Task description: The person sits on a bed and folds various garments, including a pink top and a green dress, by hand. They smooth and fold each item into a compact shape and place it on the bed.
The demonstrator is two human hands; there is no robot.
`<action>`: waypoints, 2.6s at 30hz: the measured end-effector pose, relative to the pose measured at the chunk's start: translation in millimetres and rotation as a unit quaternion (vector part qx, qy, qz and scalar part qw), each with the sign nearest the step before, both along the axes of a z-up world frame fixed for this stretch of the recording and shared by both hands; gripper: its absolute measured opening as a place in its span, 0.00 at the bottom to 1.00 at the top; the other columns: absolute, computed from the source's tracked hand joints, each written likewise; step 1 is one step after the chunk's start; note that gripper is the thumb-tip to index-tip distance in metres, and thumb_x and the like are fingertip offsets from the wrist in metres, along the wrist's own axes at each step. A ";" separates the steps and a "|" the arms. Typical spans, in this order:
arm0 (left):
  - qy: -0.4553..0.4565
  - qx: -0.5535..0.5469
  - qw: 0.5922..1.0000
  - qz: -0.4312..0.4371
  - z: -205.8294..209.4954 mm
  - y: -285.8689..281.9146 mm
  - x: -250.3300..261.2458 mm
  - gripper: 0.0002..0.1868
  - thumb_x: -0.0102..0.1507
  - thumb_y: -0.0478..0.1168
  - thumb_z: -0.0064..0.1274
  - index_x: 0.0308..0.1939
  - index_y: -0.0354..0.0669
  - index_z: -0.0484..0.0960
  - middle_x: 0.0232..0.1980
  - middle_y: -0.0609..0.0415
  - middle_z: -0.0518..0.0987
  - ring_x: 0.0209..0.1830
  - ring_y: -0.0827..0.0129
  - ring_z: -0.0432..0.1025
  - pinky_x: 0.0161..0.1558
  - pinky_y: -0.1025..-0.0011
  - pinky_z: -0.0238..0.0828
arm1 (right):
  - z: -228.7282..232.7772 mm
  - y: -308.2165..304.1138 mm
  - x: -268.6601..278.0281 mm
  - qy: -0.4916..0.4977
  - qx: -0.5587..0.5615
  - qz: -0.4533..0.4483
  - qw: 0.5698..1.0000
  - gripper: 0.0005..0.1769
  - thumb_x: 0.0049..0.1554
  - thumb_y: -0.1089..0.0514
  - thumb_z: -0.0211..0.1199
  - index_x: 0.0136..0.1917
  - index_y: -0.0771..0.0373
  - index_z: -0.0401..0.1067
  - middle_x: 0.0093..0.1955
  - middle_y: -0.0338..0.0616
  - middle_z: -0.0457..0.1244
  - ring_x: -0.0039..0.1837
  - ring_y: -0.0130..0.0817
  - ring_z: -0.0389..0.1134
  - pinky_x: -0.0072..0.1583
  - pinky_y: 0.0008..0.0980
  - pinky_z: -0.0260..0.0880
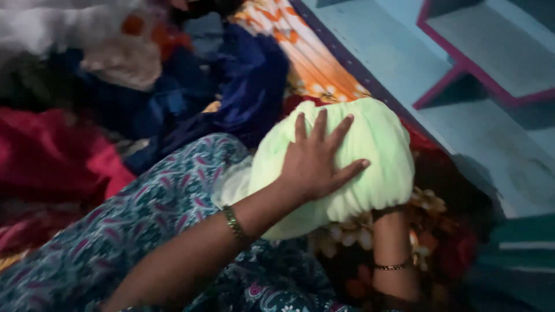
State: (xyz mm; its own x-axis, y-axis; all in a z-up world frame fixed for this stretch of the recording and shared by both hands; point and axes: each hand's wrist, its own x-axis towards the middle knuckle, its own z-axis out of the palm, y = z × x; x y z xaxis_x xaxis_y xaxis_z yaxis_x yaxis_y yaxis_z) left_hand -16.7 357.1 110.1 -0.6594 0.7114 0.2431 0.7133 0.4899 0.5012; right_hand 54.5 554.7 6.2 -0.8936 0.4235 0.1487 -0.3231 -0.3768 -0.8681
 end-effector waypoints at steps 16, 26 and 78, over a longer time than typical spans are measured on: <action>-0.305 -0.201 0.913 -0.183 -142.0 208.2 47.3 0.74 0.52 0.85 0.47 0.81 0.39 0.32 0.79 0.22 0.43 0.78 0.33 0.51 0.70 0.47 0.58 | -32.9 128.0 132.5 -0.136 0.092 -0.262 0.951 0.33 0.65 0.40 0.44 0.75 0.58 0.63 0.68 0.45 0.64 0.66 0.41 0.65 0.66 0.38 0.63; -0.201 -0.166 0.926 -0.273 -169.0 206.9 61.9 0.63 0.53 0.76 0.54 0.82 0.56 0.43 0.82 0.34 0.46 0.75 0.34 0.55 0.67 0.45 0.60 | -82.8 108.9 170.3 -0.411 0.158 -0.506 0.742 0.34 0.67 0.36 0.44 0.73 0.61 0.65 0.68 0.48 0.64 0.65 0.43 0.64 0.64 0.38 0.62; 0.024 -0.033 0.994 -0.100 -135.9 21.7 -110.3 0.45 0.58 0.50 0.59 0.77 0.48 0.58 0.80 0.49 0.58 0.82 0.43 0.41 0.69 0.30 0.42 | -32.0 -19.7 -37.8 -0.105 0.631 -0.279 0.716 0.26 0.56 0.57 0.68 0.67 0.60 0.72 0.79 0.55 0.54 0.80 0.59 0.53 0.75 0.60 0.50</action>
